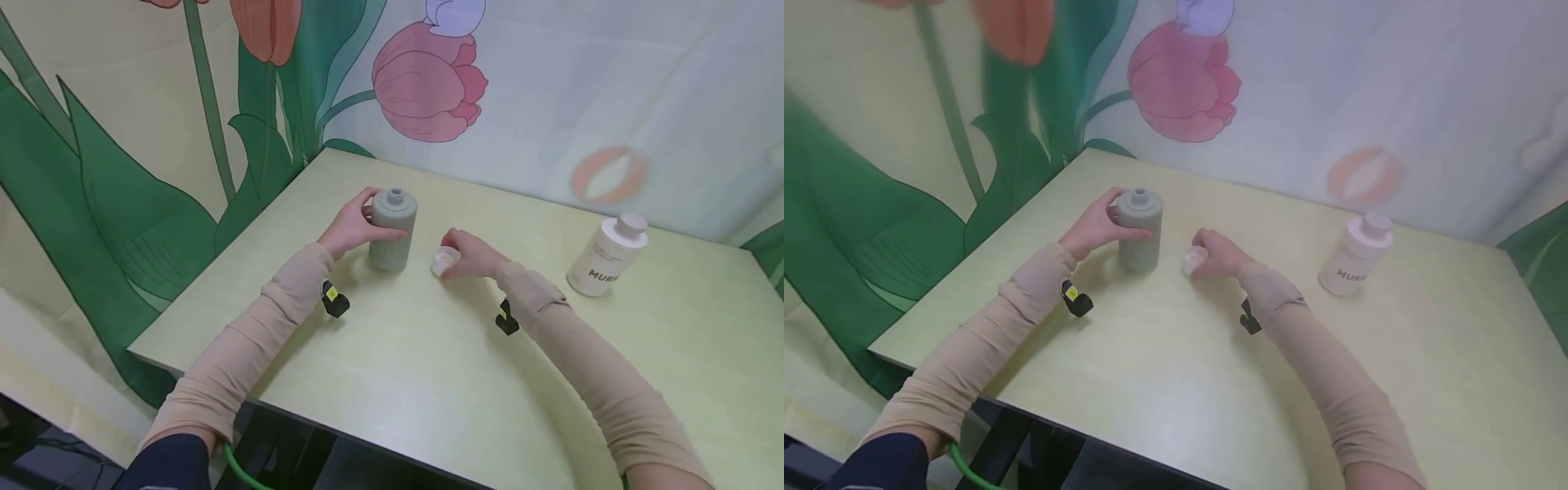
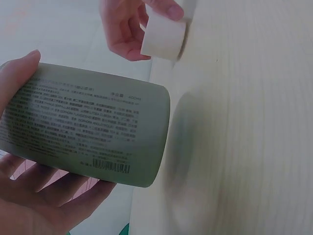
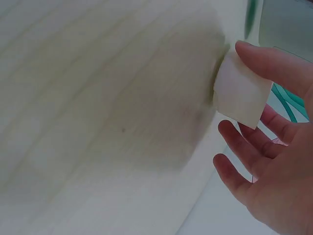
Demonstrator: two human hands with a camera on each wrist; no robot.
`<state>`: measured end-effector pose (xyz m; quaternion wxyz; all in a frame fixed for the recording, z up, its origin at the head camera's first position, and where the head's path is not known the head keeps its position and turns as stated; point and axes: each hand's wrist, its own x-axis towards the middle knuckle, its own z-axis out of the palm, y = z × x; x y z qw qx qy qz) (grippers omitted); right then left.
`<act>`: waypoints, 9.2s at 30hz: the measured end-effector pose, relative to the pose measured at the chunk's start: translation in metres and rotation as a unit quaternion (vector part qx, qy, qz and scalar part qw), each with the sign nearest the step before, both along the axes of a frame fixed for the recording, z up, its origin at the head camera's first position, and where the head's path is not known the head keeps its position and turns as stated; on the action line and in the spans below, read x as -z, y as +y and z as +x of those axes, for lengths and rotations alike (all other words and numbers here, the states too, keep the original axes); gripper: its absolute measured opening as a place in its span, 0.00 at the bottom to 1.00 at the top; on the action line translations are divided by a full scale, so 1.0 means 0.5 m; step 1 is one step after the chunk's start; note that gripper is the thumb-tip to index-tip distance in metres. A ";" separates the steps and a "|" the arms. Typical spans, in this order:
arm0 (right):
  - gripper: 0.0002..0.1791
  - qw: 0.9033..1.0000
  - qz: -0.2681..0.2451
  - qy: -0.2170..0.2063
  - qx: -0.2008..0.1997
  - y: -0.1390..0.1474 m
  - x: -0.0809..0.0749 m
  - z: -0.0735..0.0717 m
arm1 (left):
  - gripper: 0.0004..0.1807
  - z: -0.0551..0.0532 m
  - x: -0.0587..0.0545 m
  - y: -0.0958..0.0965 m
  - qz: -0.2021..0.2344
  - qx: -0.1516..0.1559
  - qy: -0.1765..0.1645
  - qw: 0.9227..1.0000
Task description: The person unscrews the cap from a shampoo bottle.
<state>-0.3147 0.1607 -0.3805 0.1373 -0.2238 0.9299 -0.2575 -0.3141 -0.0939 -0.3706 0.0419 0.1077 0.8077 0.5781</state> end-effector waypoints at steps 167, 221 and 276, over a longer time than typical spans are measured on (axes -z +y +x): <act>0.24 0.889 0.102 0.423 -0.145 0.116 -0.162 0.386 | 0.40 0.250 0.030 0.161 -0.163 0.360 0.074 0.916; 0.20 0.881 0.079 0.430 -0.180 0.050 -0.159 0.348 | 0.38 0.242 0.029 0.079 -0.156 0.345 0.037 0.925; 0.28 0.885 0.030 0.419 -0.200 0.060 -0.167 0.347 | 0.39 0.250 0.029 0.076 -0.167 0.335 0.047 0.926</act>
